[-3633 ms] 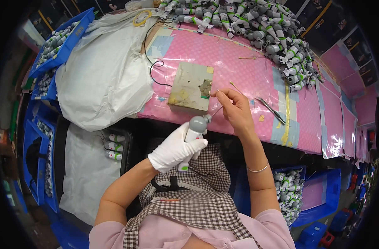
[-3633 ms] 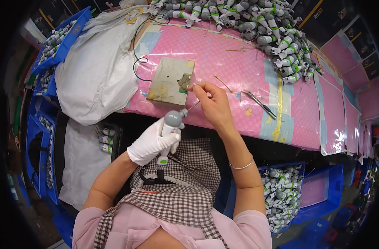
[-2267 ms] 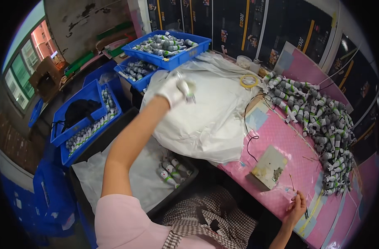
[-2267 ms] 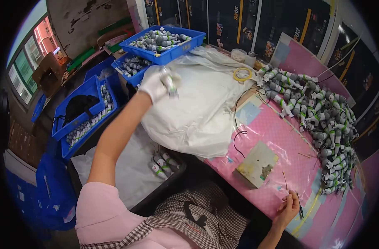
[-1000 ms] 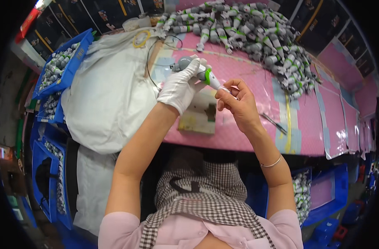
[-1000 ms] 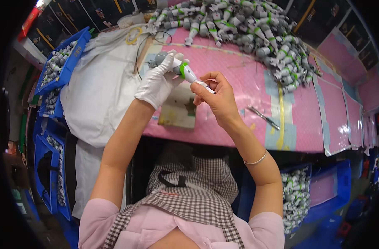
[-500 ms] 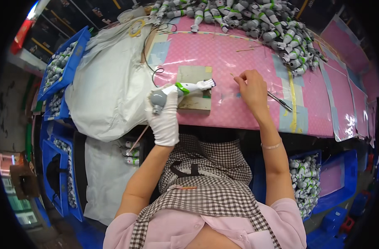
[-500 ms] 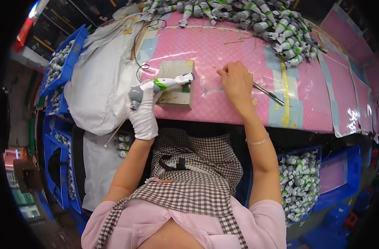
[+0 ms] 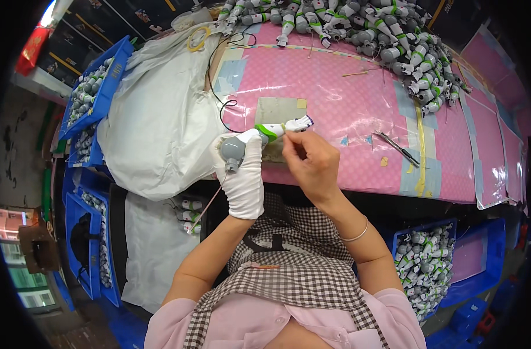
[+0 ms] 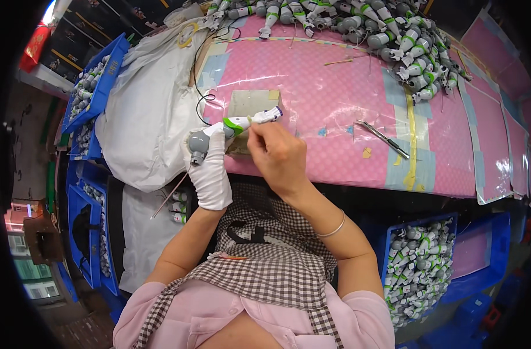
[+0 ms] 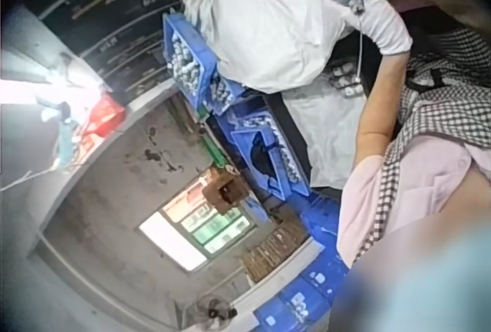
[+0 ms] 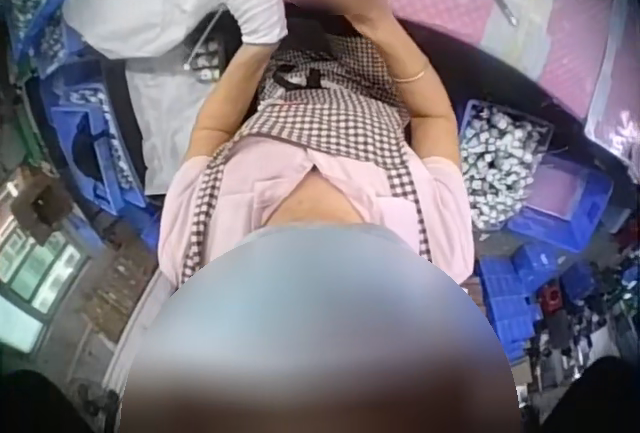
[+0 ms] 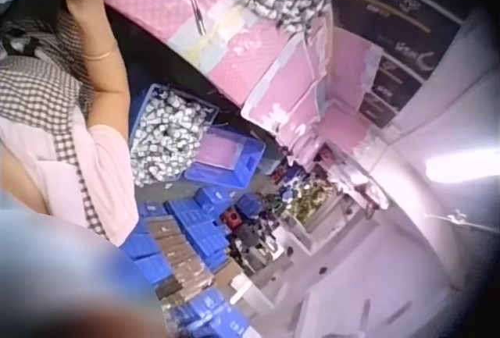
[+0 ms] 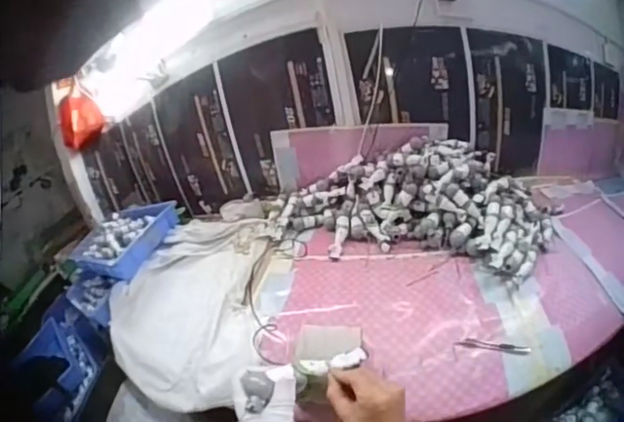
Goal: Assembling small plastic toy astronaut figures by inserting components and organizing them in trays.
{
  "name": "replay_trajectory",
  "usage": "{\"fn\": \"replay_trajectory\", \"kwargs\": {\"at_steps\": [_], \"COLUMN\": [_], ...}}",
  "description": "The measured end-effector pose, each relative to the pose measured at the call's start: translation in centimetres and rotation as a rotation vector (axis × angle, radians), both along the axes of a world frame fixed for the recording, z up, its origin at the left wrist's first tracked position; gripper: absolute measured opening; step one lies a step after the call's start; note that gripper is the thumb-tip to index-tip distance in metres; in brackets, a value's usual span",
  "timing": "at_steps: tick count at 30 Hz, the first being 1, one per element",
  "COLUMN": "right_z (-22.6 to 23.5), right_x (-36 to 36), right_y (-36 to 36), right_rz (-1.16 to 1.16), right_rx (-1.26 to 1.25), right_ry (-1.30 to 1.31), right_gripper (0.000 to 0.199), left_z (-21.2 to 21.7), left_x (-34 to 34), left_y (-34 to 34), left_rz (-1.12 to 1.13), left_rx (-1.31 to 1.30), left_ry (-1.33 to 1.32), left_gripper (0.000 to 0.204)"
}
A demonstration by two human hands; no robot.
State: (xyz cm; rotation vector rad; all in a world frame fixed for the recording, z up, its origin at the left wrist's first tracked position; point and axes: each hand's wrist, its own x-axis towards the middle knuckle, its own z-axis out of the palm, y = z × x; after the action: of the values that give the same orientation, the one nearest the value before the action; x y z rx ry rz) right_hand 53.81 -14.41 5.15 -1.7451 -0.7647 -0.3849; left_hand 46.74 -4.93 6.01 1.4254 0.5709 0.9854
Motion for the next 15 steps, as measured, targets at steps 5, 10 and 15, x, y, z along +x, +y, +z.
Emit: {"fn": "replay_trajectory", "kwargs": {"at_steps": [5, 10, 15], "right_z": [1.1, -0.7, 0.3], "right_x": [1.4, 7.3, 6.4], "right_y": [-2.5, -6.5, -6.3], "right_rz": [0.051, -0.199, -0.39], "right_rx": [0.247, -0.185, -0.512], "right_ry": [0.3, -0.015, -0.513], "right_gripper": [0.003, 0.005, 0.007], "left_z": [1.1, 4.2, 4.6], "left_x": [-0.4, 1.1, 2.7], "left_y": [2.2, 6.4, 5.7], "left_rz": [-0.119, -0.57, -0.825], "left_rx": [-0.137, -0.638, -1.22], "left_ry": [-0.086, -0.35, -0.458], "left_gripper": [0.032, 0.035, 0.041]}}
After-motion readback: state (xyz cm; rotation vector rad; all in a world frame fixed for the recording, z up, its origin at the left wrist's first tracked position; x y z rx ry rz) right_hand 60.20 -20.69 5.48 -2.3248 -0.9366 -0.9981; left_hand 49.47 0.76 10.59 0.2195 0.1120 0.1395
